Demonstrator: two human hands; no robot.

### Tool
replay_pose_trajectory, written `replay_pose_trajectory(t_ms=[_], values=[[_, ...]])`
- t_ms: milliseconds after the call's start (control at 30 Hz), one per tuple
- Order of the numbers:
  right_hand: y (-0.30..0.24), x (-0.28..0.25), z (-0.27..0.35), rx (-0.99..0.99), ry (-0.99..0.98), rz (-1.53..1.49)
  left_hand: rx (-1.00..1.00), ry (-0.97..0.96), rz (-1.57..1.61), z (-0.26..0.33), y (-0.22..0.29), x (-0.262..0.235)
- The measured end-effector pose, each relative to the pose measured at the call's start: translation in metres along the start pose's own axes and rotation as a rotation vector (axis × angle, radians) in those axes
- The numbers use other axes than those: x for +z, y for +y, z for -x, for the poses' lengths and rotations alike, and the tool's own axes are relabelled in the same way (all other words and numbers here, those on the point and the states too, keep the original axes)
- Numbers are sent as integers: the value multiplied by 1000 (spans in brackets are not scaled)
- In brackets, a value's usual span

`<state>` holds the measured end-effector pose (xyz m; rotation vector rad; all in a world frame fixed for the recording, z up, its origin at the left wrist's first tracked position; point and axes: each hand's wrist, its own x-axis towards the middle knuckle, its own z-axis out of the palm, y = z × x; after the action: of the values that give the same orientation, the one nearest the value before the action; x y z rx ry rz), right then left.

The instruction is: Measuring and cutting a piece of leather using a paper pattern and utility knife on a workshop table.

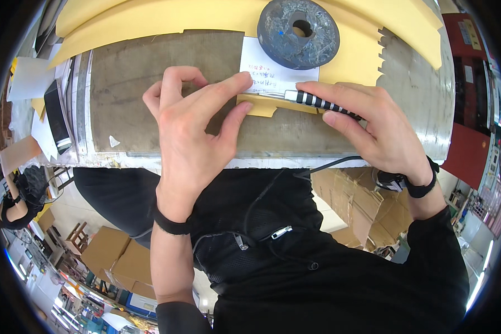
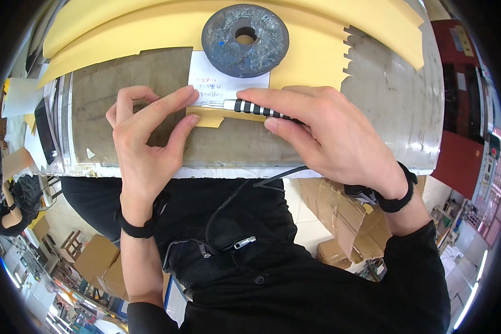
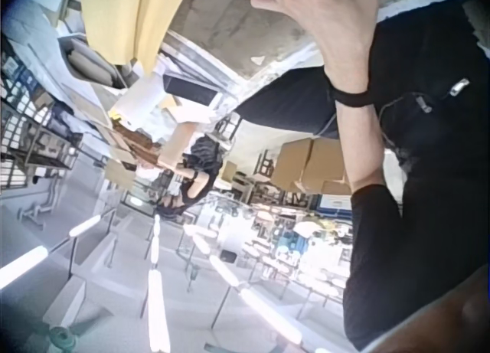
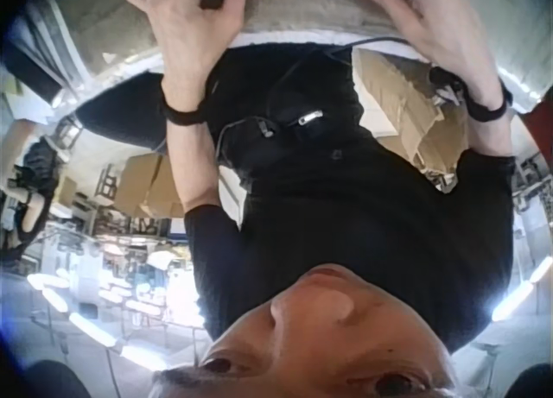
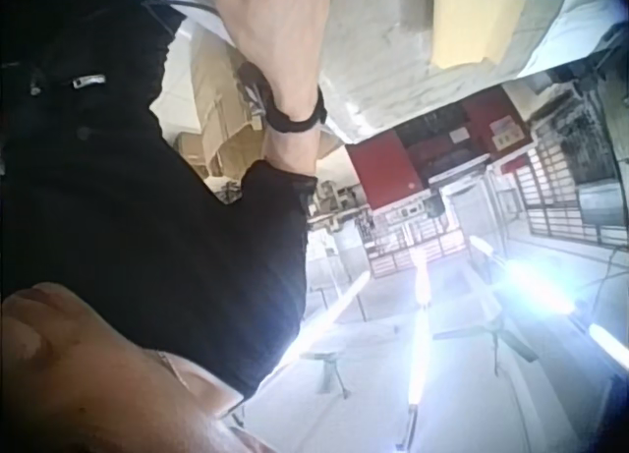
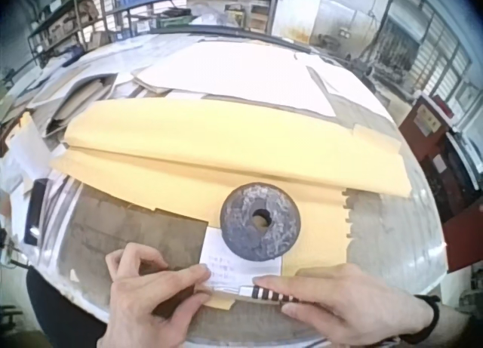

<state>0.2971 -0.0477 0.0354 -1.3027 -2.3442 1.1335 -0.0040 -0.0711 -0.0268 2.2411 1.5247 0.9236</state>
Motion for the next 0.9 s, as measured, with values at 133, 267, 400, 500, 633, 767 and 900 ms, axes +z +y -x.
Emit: replay_pose_trajectory(t_ms=[133,267,400,500,633,767,900], values=[[-4,-6,1,51,-59,46,-5,11,-44,1,3,-1],[-4,-8,1,79,-65,7,-9,27,-57,3,3,0],[-4,-10,3,90,-74,26,-19,26,-48,4,1,1],[-3,-10,3,70,-62,50,-36,15,-56,5,1,0],[-1,-9,4,43,-49,60,-44,-15,-89,5,2,-3],[1,-12,7,48,-54,24,-58,-26,-94,5,2,-3],[5,-12,10,-5,-11,10,-44,-18,-91,4,1,-3]])
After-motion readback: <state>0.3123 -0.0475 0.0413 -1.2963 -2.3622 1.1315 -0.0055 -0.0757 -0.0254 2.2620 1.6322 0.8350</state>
